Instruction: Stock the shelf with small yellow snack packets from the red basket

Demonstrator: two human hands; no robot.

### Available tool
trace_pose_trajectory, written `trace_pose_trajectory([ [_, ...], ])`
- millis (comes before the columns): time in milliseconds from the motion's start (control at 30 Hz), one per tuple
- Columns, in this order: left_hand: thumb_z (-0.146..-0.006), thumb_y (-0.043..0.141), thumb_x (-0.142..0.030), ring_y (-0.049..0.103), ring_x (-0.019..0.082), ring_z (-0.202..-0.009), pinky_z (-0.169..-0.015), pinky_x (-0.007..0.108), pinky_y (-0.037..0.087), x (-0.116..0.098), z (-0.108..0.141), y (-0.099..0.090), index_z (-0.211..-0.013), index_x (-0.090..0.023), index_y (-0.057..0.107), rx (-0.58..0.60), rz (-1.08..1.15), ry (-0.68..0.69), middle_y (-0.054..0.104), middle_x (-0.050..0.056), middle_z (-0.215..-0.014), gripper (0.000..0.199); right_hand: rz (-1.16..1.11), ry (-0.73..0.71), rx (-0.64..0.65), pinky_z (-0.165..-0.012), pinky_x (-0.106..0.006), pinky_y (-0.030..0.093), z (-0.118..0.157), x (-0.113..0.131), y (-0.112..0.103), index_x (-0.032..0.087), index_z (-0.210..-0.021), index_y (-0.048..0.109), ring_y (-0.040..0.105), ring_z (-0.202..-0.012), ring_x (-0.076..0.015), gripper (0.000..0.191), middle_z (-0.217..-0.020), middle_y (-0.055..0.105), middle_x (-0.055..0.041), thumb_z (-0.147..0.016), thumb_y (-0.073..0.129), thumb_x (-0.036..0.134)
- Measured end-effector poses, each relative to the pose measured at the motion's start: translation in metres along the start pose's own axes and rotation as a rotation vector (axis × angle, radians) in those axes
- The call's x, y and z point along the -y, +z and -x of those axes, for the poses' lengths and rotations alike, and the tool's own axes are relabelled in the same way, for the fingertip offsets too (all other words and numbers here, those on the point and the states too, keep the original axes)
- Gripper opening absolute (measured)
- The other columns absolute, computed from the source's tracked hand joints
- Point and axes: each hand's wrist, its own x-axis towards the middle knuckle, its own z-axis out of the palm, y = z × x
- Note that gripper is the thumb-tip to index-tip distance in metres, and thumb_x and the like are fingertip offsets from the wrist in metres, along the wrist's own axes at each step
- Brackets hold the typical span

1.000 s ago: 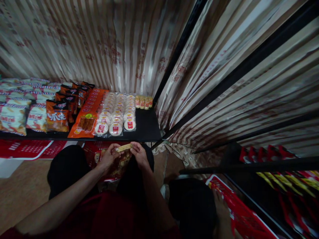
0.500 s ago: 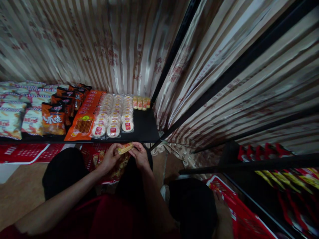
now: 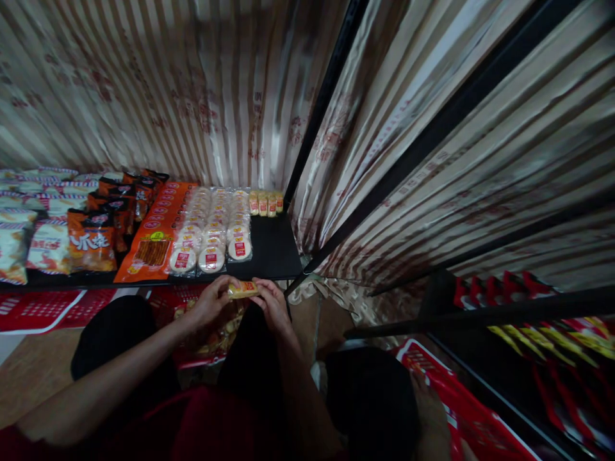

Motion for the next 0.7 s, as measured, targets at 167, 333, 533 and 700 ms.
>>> trace_pose_trajectory([
  [167,-0.059,0.055,-0.012,0.054,0.014,-0.075,-0.071,0.024,0.041,-0.009,-0.013,-0.001,-0.076,-0.017,0.056,0.138,-0.029,-0.038,0.058,-0.002,-0.077,0.018,0.209,-0.101,0.069,-0.089,-0.033,0.047,-0.006,0.002,-0.006,0.02,-0.097,0.064,0.061,-0.098,-0.0185,0.04,-0.102,0.067,-0.005,-0.062,0.073,0.037],
  [333,-0.058,0.055,-0.015,0.049,0.01,-0.066,-0.062,0.021,0.038,-0.01,-0.027,0.001,-0.078,-0.017,0.052,0.227,-0.036,-0.066,0.054,-0.005,-0.069,0.021,0.474,-0.183,0.136,-0.094,-0.036,0.044,-0.009,0.011,-0.011,0.021,-0.104,0.066,0.06,-0.101,-0.0197,0.041,-0.108,0.066,-0.0055,-0.066,0.07,0.036],
  [533,-0.063,0.054,-0.021,0.047,0.009,-0.061,-0.059,0.021,0.036,-0.01,-0.045,0.009,-0.077,-0.017,0.053,0.244,-0.058,-0.051,0.052,-0.005,-0.065,0.014,0.863,-0.367,0.115,-0.093,-0.036,0.042,-0.01,0.026,-0.017,0.024,-0.105,0.067,0.057,-0.1,-0.0197,0.034,-0.106,0.067,-0.0032,-0.071,0.067,0.03],
  [700,-0.063,0.052,-0.02,0.046,0.009,-0.059,-0.058,0.021,0.036,-0.008,-0.061,0.019,-0.081,-0.016,0.057,0.221,-0.048,-0.058,0.053,-0.004,-0.065,0.02,0.997,-0.359,0.017,-0.077,-0.028,0.046,-0.016,0.029,-0.019,0.024,-0.106,0.066,0.056,-0.085,-0.017,0.036,-0.097,0.068,-0.002,-0.071,0.067,0.027],
])
